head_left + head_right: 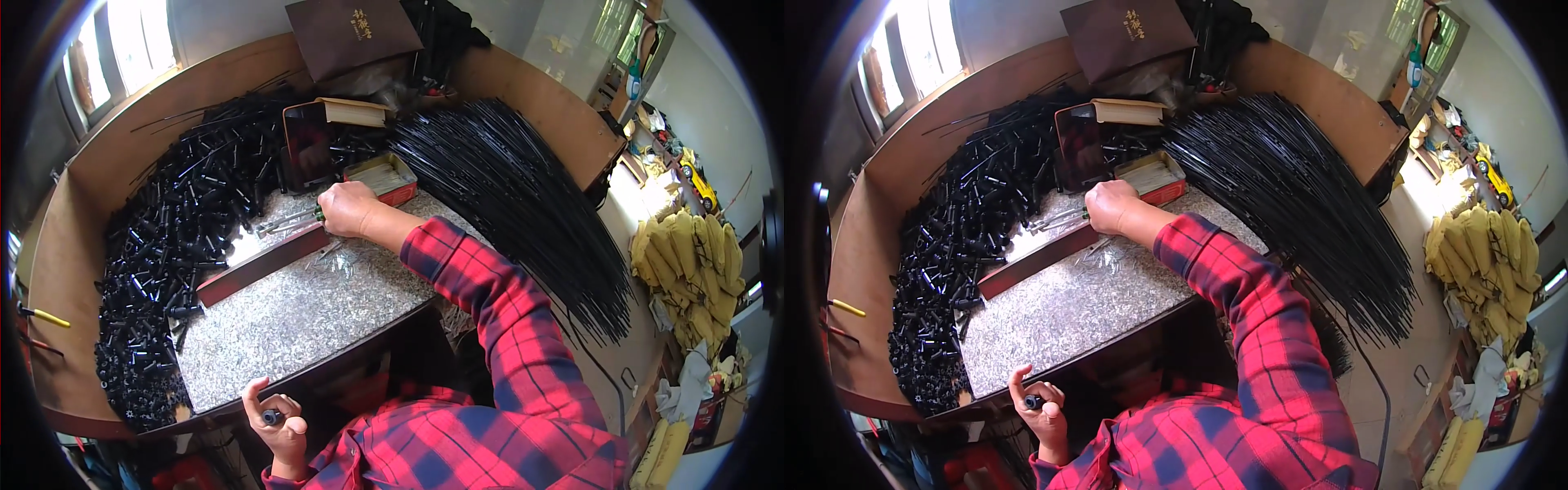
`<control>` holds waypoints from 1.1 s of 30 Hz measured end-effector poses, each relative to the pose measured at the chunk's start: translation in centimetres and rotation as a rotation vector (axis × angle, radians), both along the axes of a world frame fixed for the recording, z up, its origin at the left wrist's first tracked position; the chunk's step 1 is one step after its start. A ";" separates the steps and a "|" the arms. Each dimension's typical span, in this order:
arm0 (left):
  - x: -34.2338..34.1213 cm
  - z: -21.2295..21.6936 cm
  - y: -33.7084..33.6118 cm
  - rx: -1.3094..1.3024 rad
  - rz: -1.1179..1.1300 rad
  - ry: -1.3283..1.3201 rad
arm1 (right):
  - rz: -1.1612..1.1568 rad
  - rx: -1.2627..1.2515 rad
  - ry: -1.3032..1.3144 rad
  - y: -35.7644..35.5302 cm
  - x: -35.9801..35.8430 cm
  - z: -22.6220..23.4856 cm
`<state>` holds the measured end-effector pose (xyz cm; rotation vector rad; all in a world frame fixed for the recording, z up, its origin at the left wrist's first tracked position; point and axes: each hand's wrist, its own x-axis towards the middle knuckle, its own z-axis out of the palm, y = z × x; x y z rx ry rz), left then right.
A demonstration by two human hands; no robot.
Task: Assembling black plastic components into base units and trimming excess material using pliers.
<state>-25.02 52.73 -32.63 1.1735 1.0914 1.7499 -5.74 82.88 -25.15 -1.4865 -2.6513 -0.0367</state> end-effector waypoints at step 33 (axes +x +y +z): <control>0.3 1.5 0.6 -0.088 -0.008 0.243 | 0.698 -0.714 1.081 -20.8 -5.3 -3.4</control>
